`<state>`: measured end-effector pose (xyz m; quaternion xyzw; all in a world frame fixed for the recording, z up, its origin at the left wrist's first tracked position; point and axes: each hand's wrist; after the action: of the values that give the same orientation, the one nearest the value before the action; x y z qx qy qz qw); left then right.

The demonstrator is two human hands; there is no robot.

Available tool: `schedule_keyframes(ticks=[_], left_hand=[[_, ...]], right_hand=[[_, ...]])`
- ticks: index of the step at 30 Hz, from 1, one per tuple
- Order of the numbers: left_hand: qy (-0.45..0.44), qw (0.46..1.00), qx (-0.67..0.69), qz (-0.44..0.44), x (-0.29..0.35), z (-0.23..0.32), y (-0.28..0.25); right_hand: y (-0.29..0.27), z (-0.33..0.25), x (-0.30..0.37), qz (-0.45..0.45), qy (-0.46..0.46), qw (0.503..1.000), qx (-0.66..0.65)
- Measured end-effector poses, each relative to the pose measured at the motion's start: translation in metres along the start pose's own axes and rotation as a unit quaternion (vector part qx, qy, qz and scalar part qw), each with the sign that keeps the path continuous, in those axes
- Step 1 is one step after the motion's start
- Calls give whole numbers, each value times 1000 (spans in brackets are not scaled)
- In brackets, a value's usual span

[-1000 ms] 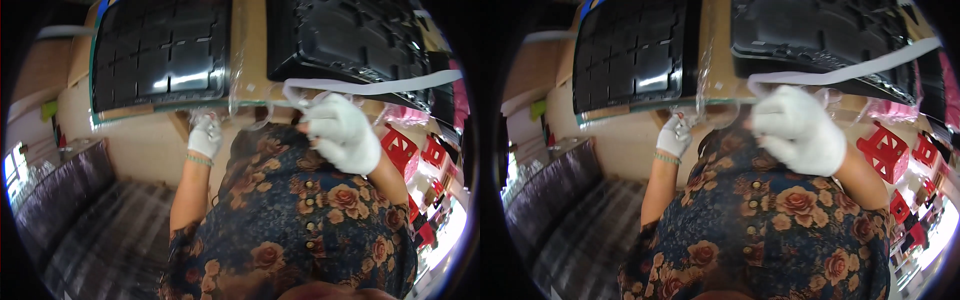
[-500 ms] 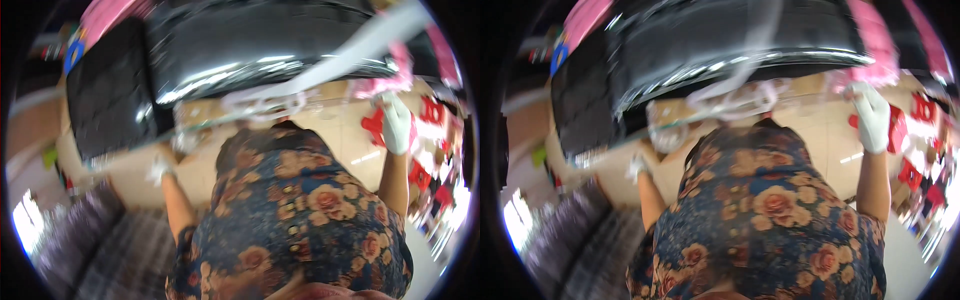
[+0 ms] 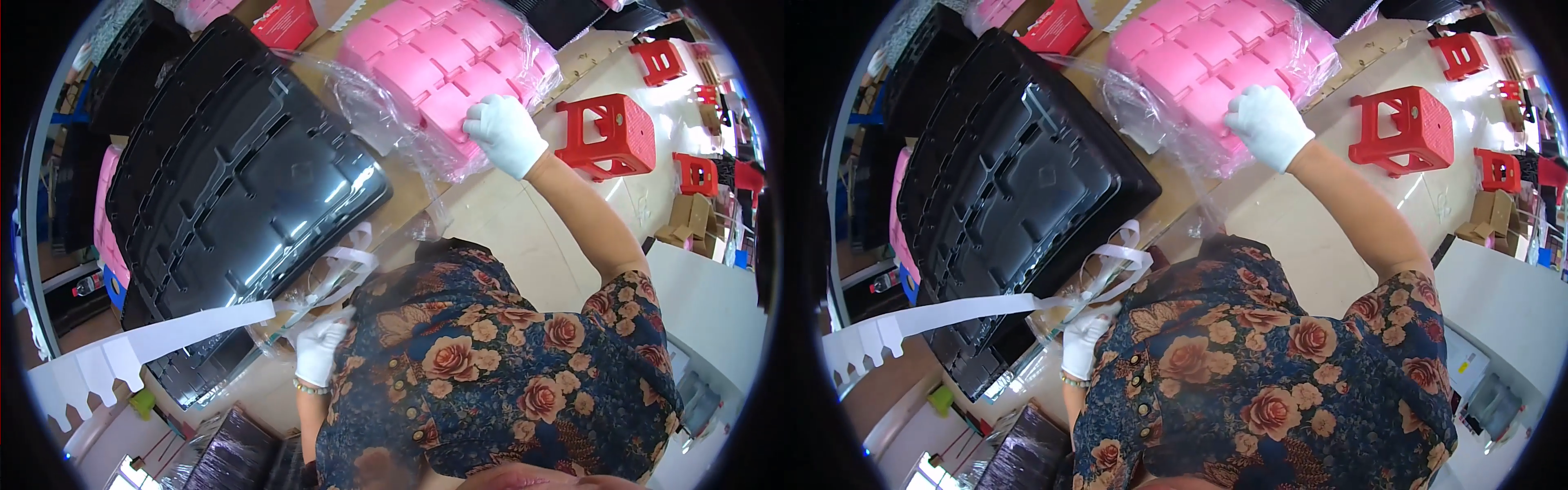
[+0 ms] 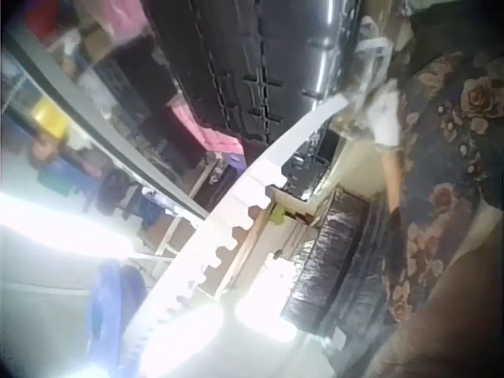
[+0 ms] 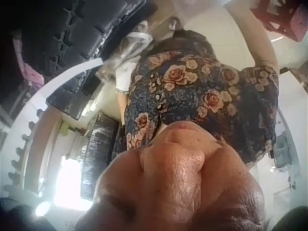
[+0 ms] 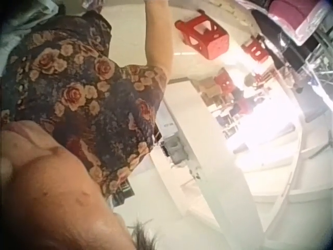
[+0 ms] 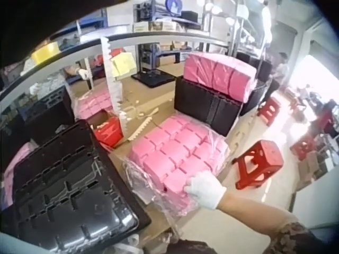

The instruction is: The person assembles plastic trays by hand, inserting foam padding into them and applying adhesive tape.

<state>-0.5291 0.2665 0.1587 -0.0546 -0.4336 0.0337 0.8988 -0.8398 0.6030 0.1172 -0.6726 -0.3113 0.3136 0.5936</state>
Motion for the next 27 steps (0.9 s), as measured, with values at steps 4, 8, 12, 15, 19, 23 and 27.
schedule_keyframes(ticks=[4,8,12,15,19,23,27], left_hand=[[197,961,24,-191,-29,92,51],[207,920,186,-277,-70,154,100],[71,896,413,-145,-83,195,87],[92,922,376,1,-102,207,97],[54,933,353,51,-160,240,109],[33,926,355,126,-176,284,101],[66,975,197,81,-228,309,52]], right_hand=[[6,9,3,59,24,990,-125],[0,17,0,104,131,899,-406],[-11,-19,-20,61,142,861,-485],[-20,-22,-33,65,148,824,-543],[-28,-15,-45,152,139,775,-598],[-40,-8,-43,179,90,762,-616],[-56,-21,-54,193,51,744,-638]])
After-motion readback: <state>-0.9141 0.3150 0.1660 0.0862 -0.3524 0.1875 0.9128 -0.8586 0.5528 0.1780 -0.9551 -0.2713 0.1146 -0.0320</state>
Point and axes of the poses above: each hand's wrist, its own x-axis away from the middle knuckle, its own y-axis out of the palm, z = x × y, and after that the axes turned 2 degrees about -y, right-handed
